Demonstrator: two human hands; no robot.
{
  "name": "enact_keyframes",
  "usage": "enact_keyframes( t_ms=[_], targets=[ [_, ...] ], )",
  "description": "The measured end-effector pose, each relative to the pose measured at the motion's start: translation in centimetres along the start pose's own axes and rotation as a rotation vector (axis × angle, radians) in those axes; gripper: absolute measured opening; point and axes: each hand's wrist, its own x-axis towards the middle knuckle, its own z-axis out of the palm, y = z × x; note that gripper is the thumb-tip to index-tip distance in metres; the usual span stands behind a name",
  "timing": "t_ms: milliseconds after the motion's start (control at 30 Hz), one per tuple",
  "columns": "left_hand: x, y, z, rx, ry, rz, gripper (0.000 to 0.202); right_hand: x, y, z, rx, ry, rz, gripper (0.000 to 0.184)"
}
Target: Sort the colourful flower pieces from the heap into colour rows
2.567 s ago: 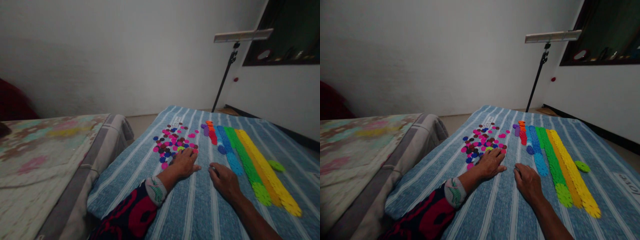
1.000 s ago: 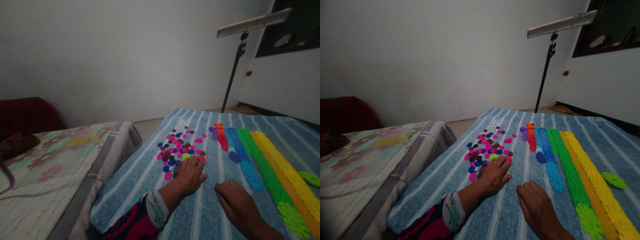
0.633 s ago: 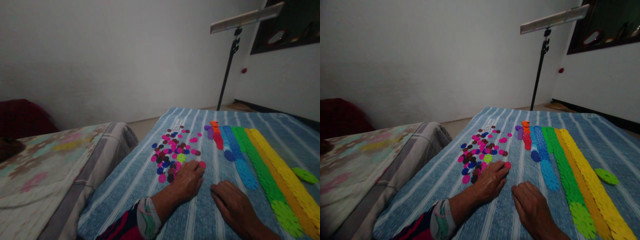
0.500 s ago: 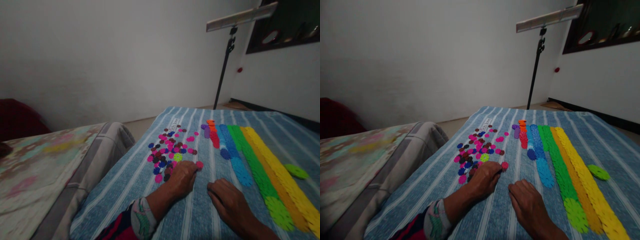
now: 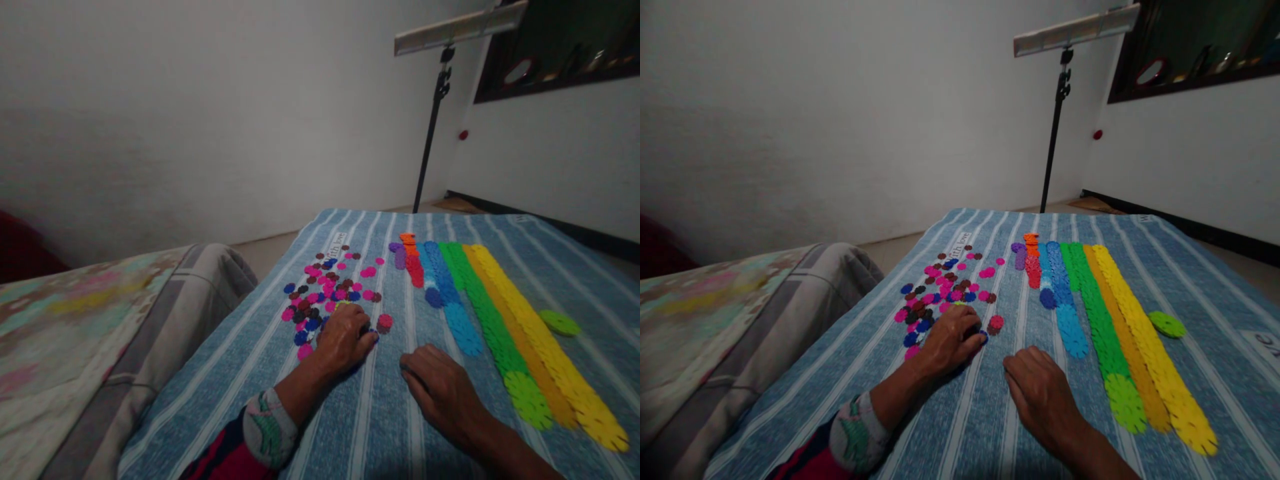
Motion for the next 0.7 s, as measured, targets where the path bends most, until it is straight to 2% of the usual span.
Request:
enact_keyframes(
  t_ms=[167, 267, 567, 633, 700],
  targets=[
    [0.0, 0.8, 0.0, 0.005, -0.082, -0.019, 0.013, 0.0, 0.0, 0.0, 0.008, -0.005, 0.005, 0.020],
    [-0.1, 0.8, 0.1, -0.042, -0.083, -0.019, 0.010, -0.1, -0.1, 0.1, 0.013, -0.022, 0.016, 0.020],
    [0.1, 0.3, 0.8, -0.086, 0.048, -0.118, 0.007, 0.5, 0.1, 0.4, 0.056, 0.030, 0.022, 0.016],
    [0.2, 0.0, 0.9, -0.104, 0.092, -0.099, 0.009, 1.1, 0.0, 0.8, 0.016, 0.031, 0.030, 0.023],
    [0.2, -0.2, 0.9, -0.125, 0.126, -0.078, 0.010, 1.7, -0.1, 1.2, -0.033, 0.005, 0.051, 0.040]
  ],
)
